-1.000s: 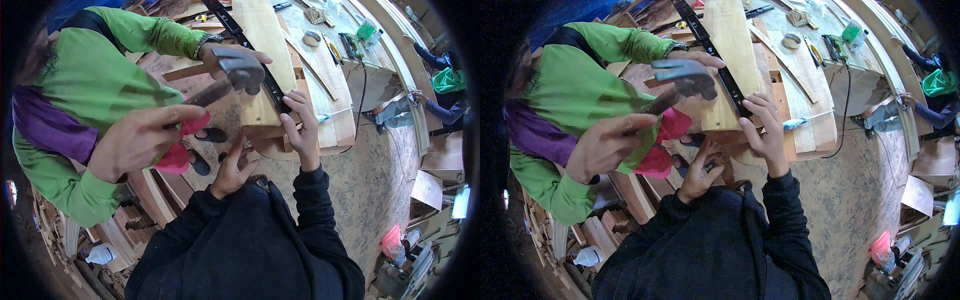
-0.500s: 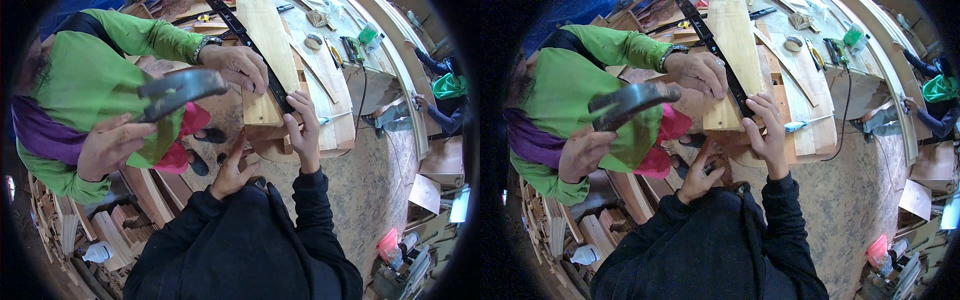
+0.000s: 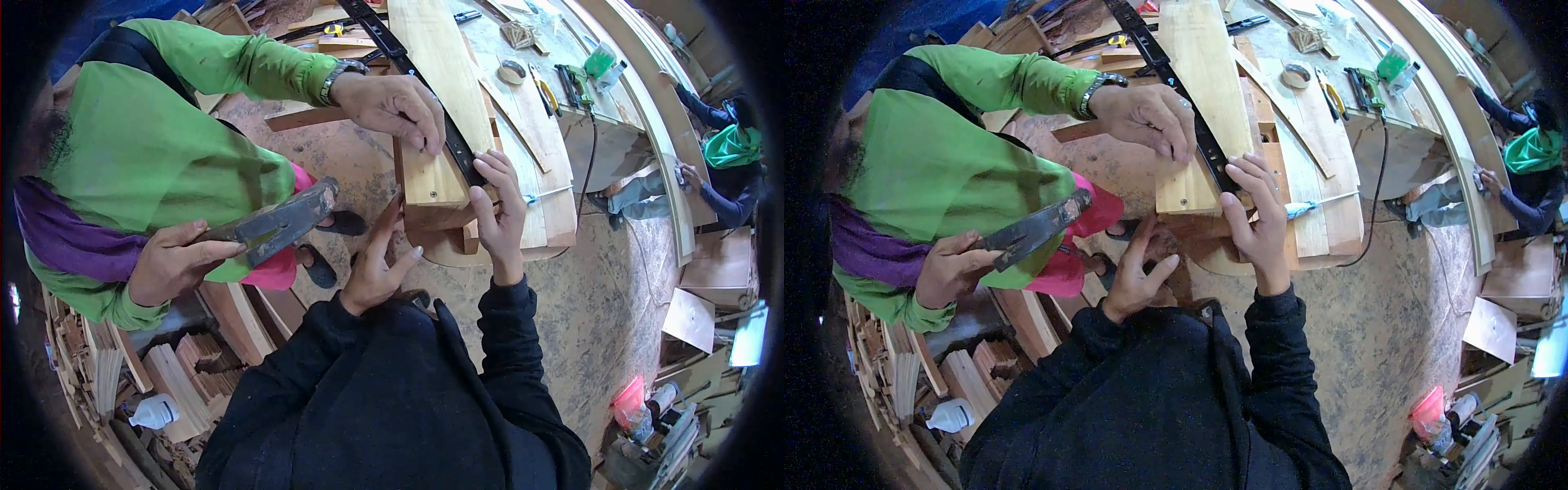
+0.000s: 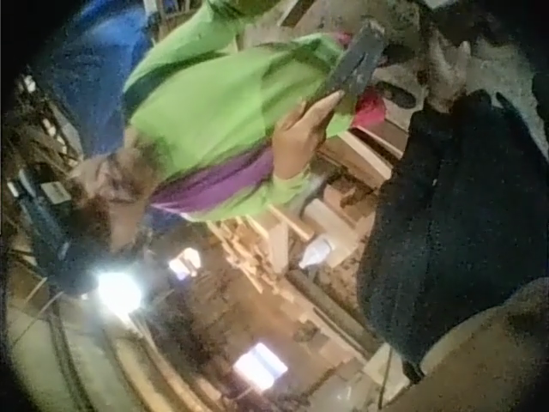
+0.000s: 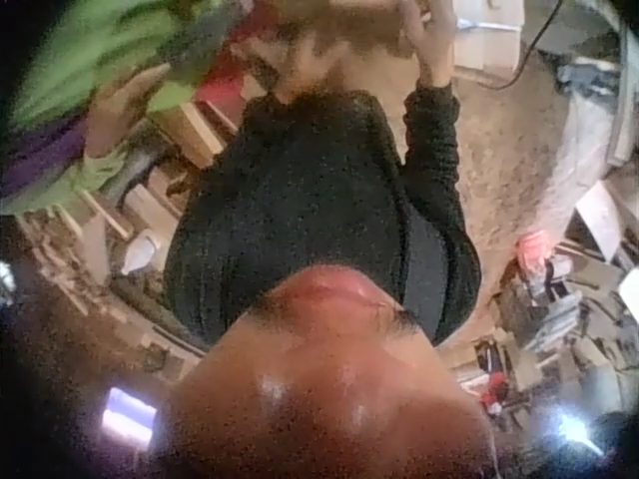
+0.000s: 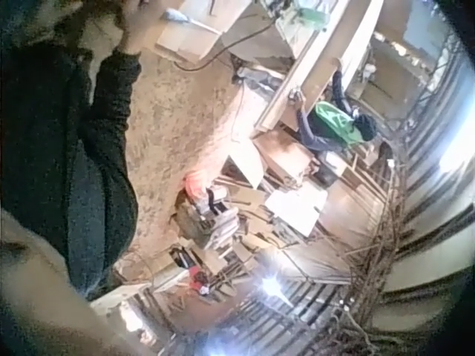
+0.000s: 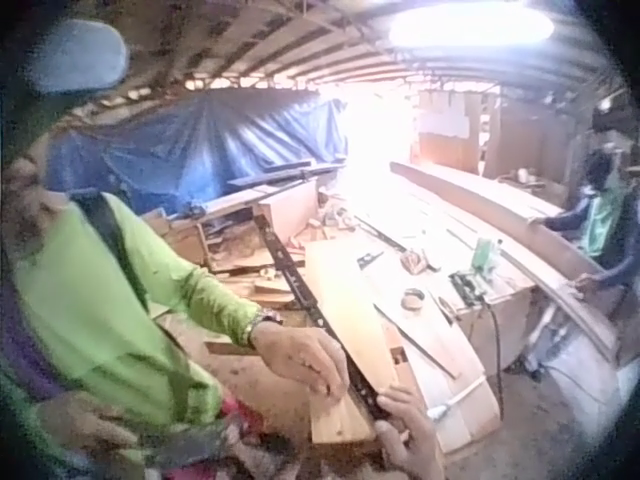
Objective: Measure and screw drawer slides onto wooden furniture panels using a screwdriver and level.
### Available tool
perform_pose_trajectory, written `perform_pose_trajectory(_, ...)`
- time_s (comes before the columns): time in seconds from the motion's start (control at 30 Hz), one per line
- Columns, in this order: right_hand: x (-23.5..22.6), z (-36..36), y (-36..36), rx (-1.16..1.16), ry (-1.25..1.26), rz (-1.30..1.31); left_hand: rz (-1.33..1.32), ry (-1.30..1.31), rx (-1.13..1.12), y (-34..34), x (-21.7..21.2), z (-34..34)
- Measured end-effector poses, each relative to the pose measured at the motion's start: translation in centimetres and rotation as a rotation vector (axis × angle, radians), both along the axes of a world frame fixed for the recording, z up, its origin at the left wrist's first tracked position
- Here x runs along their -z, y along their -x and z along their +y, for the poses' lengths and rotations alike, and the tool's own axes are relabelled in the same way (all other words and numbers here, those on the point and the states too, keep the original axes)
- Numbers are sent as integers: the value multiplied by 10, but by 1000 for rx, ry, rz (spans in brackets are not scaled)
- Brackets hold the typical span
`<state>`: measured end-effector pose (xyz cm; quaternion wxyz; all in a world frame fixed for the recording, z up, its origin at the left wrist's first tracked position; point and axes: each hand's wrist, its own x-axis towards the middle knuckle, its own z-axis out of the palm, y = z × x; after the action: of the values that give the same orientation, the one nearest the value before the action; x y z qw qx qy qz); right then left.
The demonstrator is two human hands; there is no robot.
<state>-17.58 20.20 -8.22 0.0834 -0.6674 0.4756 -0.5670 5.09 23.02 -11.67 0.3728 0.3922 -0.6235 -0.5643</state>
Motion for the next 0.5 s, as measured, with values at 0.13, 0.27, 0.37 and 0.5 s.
perform_pose_trajectory(0.13,1,-1,0,4,-11,-11,-153,291,-9,4,-4,-3)
perform_pose_trajectory(0.27,3,-3,0,-16,-12,-12,-115,211,-35,6,-1,0)
perform_pose_trajectory(0.37,0,0,-11,-8,-13,-9,-112,141,-56,-1,-3,2)
perform_pose_trajectory(0.5,5,-1,-3,5,-8,-17,-178,218,-6,-1,-4,1)
